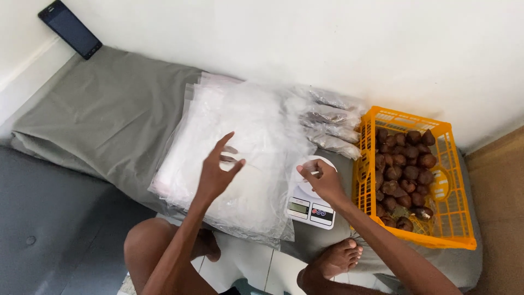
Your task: Weighing small brown fruits on a digital scale and placing them into plastic bags for packaging.
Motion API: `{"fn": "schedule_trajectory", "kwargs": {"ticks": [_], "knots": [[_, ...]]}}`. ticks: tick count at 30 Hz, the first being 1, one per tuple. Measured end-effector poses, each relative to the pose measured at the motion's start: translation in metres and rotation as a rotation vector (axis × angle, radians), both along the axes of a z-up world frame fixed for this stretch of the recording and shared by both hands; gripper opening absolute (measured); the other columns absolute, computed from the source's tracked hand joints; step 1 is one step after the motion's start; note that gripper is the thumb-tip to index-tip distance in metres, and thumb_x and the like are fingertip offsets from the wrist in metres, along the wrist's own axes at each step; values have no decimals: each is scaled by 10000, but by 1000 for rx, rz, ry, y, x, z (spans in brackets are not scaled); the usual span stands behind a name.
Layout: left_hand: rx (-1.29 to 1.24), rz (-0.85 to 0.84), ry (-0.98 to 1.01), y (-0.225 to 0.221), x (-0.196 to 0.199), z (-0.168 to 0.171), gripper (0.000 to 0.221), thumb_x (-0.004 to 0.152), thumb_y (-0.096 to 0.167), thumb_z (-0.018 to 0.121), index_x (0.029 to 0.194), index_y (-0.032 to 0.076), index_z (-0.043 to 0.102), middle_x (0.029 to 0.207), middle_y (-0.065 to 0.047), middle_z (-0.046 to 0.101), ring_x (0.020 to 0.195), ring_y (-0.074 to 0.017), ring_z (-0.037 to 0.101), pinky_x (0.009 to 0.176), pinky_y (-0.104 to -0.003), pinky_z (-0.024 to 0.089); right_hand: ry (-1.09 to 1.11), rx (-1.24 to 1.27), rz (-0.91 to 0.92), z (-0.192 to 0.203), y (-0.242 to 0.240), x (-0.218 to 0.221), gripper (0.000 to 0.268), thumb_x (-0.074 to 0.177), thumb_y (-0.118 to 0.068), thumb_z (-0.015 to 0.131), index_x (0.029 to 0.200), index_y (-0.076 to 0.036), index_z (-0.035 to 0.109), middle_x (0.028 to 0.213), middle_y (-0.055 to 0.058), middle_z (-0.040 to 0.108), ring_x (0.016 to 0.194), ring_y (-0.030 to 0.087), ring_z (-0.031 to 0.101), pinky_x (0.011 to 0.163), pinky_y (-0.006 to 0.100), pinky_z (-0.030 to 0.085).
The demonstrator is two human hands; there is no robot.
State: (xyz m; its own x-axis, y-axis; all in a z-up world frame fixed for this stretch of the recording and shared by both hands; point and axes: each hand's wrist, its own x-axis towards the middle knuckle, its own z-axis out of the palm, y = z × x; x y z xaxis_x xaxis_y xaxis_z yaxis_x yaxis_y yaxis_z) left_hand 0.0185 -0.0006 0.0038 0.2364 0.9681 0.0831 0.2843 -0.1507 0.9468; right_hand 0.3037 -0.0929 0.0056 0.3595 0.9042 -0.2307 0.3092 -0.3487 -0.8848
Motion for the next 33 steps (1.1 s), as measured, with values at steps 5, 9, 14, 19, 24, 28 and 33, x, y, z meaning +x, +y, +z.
{"fn": "schedule_trajectory", "kwargs": {"ticks": [5,9,14,19,24,28,33], "knots": [[-61,63,88,2,-11,11,670,832,354,837,1438,211,587,1246,-109,665,1085,-265,708,917,-450,584,43,15,42,-19,4,16,404,932,-381,778,1143,-46,696,1009,163,737,861,261,761,591,320,601],[-66,-6,672,5,-24,23,746,866,660,679,1476,251,547,1419,-52,541,1317,-299,551,943,-576,565,-157,50,199,6,8,33,466,878,-315,812,1207,-13,679,1100,241,733,1007,378,734,773,443,595],[-119,-143,833,5,-20,26,787,838,697,680,1465,233,570,1452,-69,565,1358,-330,540,934,-617,569,-175,-25,311,83,0,52,525,873,-372,794,1242,-19,670,1125,228,728,1066,368,684,917,508,541],[-63,-84,963,17,-28,-9,791,831,597,743,1502,235,533,1522,-102,514,1405,-355,496,977,-581,561,-199,-78,315,99,-13,121,422,937,-277,692,1303,-68,681,1104,201,766,1070,366,693,947,518,515],[263,150,1209,19,-45,-54,719,871,530,698,1491,176,618,1690,-242,370,1552,-484,280,1144,-645,332,-929,-50,-45,54,-37,262,243,1043,-157,605,1273,-153,683,1042,94,759,944,358,727,788,460,590],[520,118,891,8,-16,-19,505,999,255,596,1483,112,561,1670,-283,309,1527,-493,256,1039,-642,386,-1003,65,-343,21,-61,343,176,989,-225,632,1118,-176,741,979,36,775,879,291,729,695,487,523],[264,-397,1141,-21,59,-33,824,883,800,425,1609,533,141,1695,-102,230,1562,-351,235,1156,-596,362,-835,247,-333,-49,-66,406,146,969,-99,663,1071,-26,739,969,208,697,958,374,672,863,414,516]]}}
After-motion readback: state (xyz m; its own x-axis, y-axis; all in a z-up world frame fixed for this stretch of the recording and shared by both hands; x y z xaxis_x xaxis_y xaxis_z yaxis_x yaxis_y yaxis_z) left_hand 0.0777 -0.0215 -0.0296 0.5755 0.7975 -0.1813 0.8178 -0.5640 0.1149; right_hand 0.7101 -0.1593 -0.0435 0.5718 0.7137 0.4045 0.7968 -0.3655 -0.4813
